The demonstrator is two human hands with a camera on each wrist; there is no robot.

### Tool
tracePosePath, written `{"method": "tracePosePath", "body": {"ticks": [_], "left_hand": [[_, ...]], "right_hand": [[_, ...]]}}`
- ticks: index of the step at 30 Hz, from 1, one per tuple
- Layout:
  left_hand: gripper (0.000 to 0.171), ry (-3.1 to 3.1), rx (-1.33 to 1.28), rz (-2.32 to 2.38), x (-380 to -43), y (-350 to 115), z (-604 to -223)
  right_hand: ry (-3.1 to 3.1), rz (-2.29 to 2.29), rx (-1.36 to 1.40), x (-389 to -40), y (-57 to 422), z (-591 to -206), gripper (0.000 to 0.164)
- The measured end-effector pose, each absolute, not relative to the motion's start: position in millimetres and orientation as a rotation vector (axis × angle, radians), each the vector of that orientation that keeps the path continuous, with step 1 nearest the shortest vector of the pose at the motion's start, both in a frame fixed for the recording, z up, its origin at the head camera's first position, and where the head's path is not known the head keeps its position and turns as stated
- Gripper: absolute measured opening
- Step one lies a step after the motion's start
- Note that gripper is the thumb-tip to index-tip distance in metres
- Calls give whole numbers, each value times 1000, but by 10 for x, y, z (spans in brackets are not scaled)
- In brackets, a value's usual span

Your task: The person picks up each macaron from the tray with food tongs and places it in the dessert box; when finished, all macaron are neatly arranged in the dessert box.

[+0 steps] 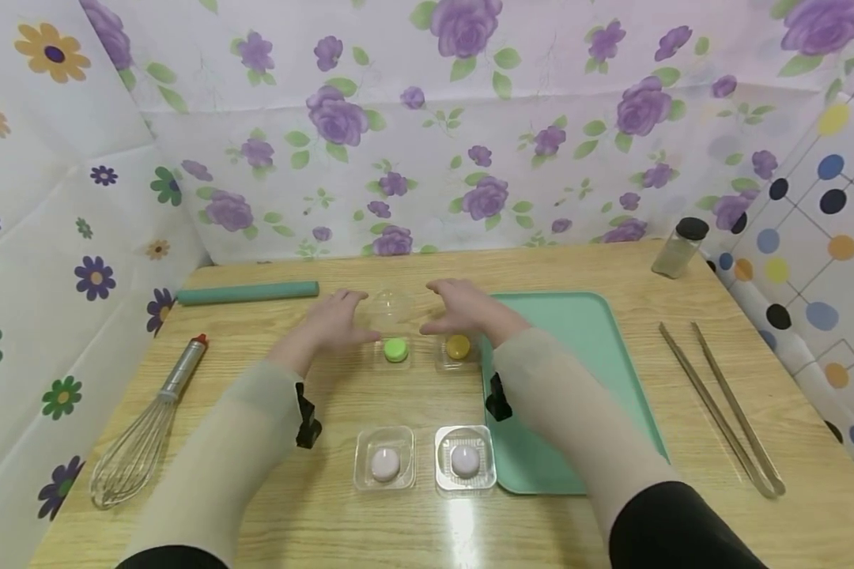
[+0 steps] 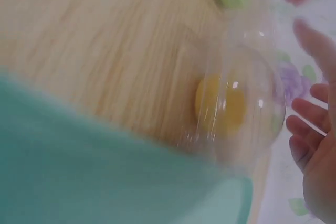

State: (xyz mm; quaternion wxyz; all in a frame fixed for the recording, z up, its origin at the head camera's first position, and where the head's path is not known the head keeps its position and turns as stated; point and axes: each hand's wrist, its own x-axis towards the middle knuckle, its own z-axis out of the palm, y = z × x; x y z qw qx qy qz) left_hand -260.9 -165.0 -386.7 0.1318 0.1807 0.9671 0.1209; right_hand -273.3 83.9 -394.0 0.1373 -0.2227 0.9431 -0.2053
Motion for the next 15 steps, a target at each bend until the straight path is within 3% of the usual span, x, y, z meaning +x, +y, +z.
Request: {"method": "tracePosePath", "body": {"ticks": [15], "left_hand": [[90, 2623, 377, 556, -2833, -1669, -3959]], "right_hand": [[2674, -628, -443, -2888, 524, -3982, 88]]}}
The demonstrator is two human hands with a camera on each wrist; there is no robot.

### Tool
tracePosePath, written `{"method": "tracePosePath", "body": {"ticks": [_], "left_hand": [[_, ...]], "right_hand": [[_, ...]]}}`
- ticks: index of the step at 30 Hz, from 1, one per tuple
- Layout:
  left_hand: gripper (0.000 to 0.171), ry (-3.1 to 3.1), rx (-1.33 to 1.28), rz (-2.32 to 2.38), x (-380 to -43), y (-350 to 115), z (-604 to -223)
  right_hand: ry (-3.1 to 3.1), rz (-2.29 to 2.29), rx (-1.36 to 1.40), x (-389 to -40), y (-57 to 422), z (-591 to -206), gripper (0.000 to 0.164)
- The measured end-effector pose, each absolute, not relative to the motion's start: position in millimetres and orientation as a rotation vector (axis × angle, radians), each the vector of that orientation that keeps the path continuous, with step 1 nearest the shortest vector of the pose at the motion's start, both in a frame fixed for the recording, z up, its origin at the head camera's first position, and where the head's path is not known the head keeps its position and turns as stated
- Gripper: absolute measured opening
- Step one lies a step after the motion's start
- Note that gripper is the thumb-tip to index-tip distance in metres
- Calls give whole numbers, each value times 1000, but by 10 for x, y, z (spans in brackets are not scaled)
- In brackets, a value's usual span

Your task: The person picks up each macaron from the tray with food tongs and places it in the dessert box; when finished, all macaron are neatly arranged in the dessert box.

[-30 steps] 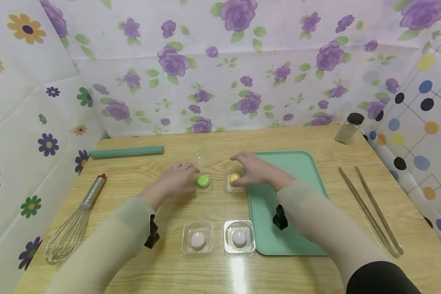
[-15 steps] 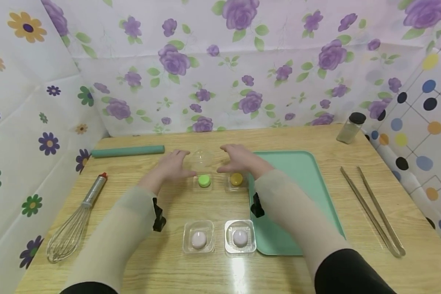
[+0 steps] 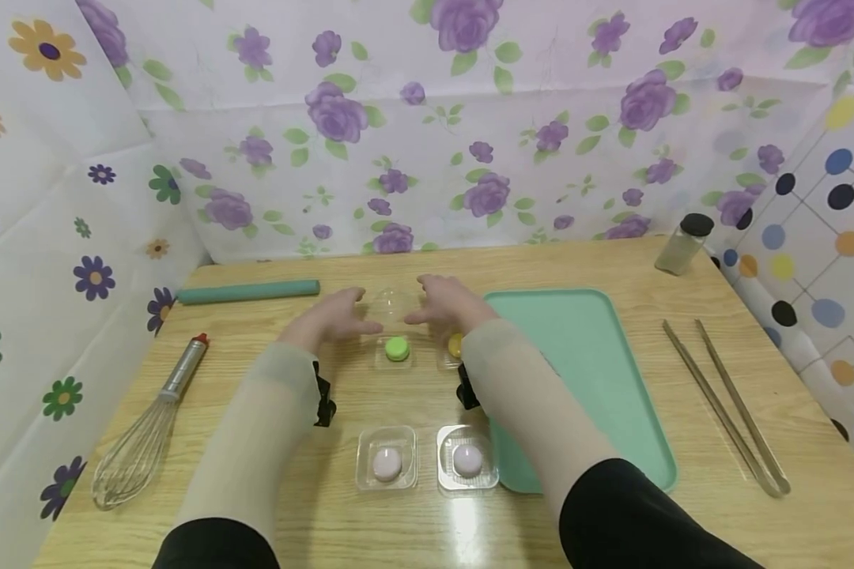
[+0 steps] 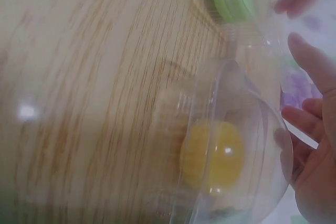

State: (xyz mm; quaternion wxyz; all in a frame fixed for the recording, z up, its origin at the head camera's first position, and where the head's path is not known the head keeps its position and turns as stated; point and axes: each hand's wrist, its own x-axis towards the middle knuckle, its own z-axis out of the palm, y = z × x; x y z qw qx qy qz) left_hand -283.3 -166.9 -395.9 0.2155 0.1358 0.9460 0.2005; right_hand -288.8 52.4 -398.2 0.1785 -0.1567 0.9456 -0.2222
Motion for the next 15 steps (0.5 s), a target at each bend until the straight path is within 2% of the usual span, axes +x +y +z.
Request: {"method": "tracePosePath", "body": {"ticks": [7, 15], "left_hand": [[93, 2583, 399, 555, -2845, -1637, -3984], [86, 2625, 433, 622, -2874, -1587, -3939]], "right_hand": [[2623, -670, -442, -2924, 452, -3992, 87], [2648, -759, -486, -2939, 454, -3958, 89]]}}
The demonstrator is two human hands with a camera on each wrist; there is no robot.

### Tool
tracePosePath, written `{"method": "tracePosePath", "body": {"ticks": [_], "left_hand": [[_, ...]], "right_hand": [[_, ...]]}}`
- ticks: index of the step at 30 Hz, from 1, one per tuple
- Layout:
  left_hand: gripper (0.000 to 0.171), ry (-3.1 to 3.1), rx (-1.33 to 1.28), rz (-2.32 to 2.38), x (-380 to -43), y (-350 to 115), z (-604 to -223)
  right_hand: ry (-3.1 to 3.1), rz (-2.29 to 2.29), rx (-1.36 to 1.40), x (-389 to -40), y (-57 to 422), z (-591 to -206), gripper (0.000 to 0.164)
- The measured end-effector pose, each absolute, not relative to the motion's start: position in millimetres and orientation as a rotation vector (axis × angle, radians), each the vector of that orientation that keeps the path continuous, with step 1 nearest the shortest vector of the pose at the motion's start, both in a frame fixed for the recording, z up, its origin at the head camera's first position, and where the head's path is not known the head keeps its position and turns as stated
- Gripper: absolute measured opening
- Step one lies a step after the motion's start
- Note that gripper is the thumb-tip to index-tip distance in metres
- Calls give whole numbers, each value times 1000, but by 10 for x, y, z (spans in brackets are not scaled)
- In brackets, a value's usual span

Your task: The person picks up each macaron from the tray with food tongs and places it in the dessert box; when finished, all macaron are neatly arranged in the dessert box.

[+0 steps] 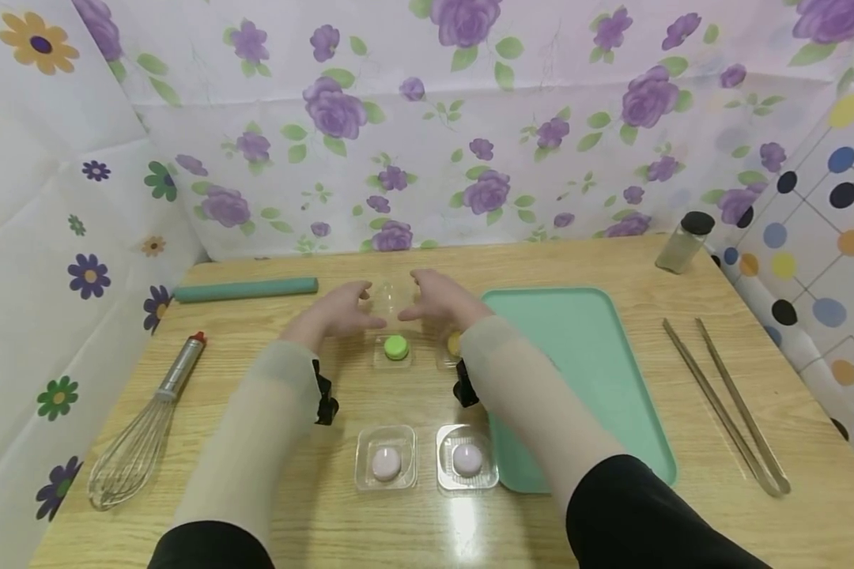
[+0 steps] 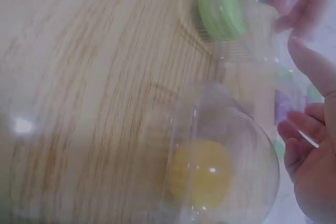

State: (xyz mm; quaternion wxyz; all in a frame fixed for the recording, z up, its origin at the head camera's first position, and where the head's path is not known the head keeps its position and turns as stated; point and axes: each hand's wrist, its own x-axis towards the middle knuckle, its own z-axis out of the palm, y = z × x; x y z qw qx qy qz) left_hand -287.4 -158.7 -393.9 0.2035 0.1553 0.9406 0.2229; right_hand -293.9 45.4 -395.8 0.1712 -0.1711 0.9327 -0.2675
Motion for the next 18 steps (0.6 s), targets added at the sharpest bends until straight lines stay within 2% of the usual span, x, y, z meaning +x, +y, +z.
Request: {"method": "tracePosePath", "body": {"ticks": [11, 18], "left_hand": [[78, 2662, 697, 678, -2642, -1494, -3660], [68, 2663, 853, 659, -2431, -1417, -3561]], "right_hand": [[2675, -862, -638, -2751, 771, -3790, 89], [2579, -1033, -626, -2567, 964, -3721, 89]]}}
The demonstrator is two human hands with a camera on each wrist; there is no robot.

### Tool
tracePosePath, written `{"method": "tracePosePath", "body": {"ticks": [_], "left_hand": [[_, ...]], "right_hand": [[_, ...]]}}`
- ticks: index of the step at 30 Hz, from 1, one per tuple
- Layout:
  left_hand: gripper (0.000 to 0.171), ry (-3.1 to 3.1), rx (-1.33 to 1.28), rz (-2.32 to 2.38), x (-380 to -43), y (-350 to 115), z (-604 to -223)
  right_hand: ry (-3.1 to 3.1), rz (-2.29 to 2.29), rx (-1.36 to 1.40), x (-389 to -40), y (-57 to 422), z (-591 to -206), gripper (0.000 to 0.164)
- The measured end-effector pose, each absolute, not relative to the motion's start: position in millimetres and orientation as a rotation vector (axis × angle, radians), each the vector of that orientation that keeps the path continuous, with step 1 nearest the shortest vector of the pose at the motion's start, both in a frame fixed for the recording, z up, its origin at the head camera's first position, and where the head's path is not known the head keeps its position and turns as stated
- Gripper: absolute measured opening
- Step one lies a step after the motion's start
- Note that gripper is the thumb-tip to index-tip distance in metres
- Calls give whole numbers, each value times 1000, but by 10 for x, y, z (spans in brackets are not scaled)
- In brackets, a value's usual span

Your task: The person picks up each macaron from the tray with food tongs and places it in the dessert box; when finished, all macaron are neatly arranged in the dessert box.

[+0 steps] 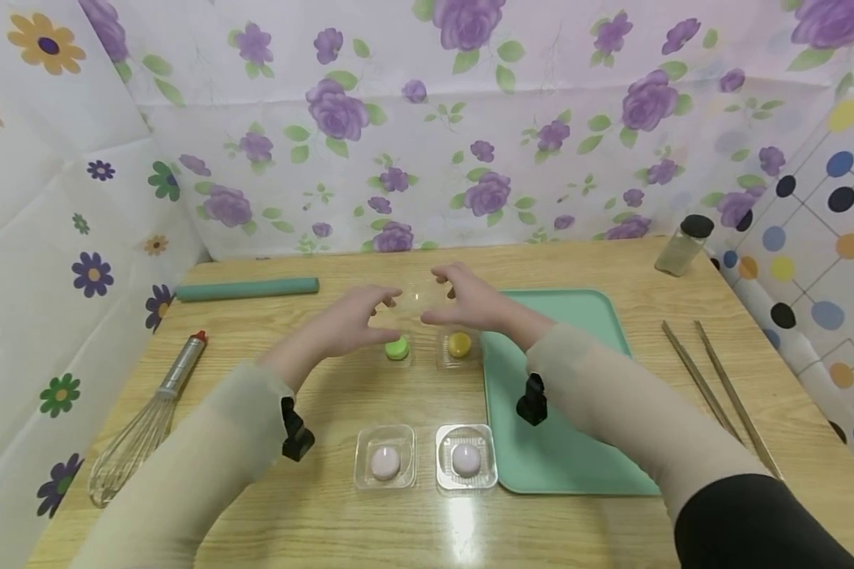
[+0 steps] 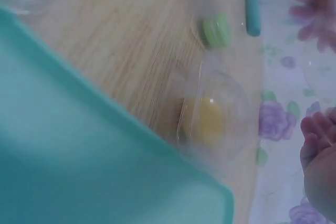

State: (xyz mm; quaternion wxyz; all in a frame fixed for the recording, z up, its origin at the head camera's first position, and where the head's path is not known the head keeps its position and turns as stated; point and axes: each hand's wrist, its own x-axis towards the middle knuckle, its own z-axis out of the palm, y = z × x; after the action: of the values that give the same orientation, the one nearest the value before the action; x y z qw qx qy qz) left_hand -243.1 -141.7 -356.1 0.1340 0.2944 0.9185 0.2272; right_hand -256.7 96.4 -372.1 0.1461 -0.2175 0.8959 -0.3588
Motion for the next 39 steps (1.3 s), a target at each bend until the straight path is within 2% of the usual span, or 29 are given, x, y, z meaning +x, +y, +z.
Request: {"method": "tracePosePath", "body": {"ticks": [6, 12, 16, 25, 32, 35, 39], "left_hand": [[54, 2713, 946, 670, -2288, -1366, -3553], [49, 2724, 994, 706, -2164, -1329, -3572], [56, 2725, 970, 754, -2132, -1309, -3586], [86, 2730, 905, 795, -2090, -1298, -3590], [92, 2818, 954, 769, -2071, -1271, -3635], [90, 2881, 1010, 765, -2064, -1283, -3649], [88, 2964, 1101, 736, -2061, -1296, -3652]], "right_hand": [[2498, -1167, -620, -2421, 1085, -3679, 86], [2492, -1228, -636, -2289, 1151, -3724, 79], [2504, -1258, -658, -2221, 1172, -3782, 81], [2533, -1297, -776, -2136, 1175, -3868, 85], [2516, -1328, -881, -2100, 1168, -3927, 94], [2466, -1359, -858, -2090, 1173, -3919, 88], [2323, -1463, -786, -2086, 1174, -3894, 73]]}}
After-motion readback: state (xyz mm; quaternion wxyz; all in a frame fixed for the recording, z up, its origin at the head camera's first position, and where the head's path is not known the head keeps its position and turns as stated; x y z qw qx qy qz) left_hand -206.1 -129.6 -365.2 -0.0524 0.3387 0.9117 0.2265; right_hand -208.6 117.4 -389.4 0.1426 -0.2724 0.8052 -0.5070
